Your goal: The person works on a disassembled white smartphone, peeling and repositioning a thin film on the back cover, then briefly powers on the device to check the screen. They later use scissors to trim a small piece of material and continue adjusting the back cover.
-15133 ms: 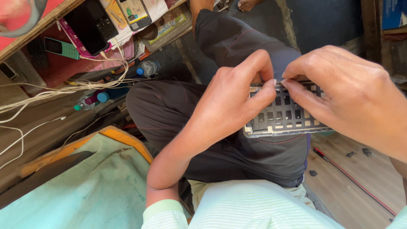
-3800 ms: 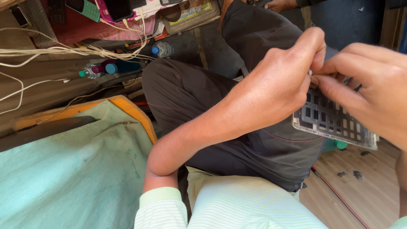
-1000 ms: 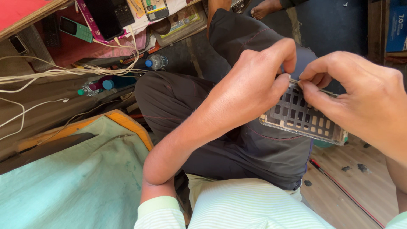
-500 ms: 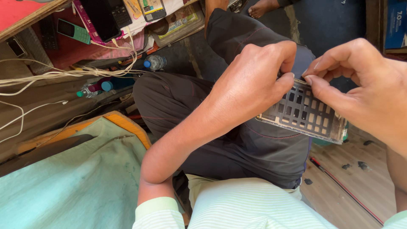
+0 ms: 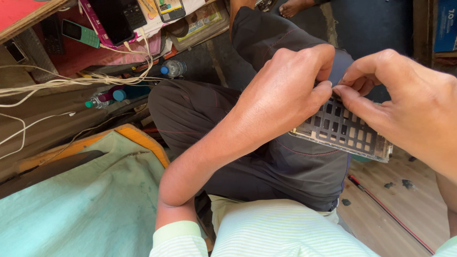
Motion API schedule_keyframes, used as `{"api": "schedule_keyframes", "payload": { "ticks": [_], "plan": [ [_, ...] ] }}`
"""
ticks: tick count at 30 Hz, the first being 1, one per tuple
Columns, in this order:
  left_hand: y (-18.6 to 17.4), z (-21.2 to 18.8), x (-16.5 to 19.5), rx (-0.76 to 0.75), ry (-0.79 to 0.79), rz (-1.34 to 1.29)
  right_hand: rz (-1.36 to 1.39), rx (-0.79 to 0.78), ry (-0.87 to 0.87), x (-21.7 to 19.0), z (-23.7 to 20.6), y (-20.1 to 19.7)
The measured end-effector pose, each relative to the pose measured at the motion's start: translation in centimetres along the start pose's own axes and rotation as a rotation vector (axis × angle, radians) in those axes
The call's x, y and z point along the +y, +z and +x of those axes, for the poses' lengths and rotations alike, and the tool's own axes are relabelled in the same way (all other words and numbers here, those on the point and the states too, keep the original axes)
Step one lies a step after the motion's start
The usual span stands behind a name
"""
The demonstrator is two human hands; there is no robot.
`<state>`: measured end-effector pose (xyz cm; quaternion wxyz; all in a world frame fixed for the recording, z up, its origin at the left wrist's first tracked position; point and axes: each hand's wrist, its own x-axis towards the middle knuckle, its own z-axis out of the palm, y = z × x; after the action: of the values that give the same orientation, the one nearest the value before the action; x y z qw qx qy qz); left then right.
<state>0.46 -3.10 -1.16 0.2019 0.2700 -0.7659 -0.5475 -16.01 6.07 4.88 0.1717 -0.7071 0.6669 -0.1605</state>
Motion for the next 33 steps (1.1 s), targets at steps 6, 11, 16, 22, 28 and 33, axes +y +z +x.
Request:
{"api": "schedule_keyframes", "payload": {
  "ticks": [6, 11, 16, 22, 28, 33],
  "plan": [
    [0.3, -0.4, 0.5, 0.064, 0.039, 0.008, -0.063, 0.001, -0.054, 0.2, -0.1, 0.2],
    [0.0, -0.1, 0.2, 0.041, 0.025, -0.024, -0.012, -0.015, 0.011, 0.1, 0.0, 0.1],
    [0.0, -0.3, 0.1, 0.033, 0.003, -0.04, -0.009, 0.01, -0.03, -0.3, -0.1, 0.1],
    [0.1, -0.4, 0.1, 0.067, 0.027, -0.051, 0.002, 0.023, 0.073, -0.2, -0.2, 1.1],
    [0.0, -0.3, 0.2, 0.064, 0.011, -0.055, 0.396, 0.009, 0.216, 0.7, -0.4, 1.0],
    [0.3, 0.0, 0.2, 0.033, -0.041, -0.022, 0.039, 0.041, 0.013, 0.0, -0.5, 0.6]
  ]
}}
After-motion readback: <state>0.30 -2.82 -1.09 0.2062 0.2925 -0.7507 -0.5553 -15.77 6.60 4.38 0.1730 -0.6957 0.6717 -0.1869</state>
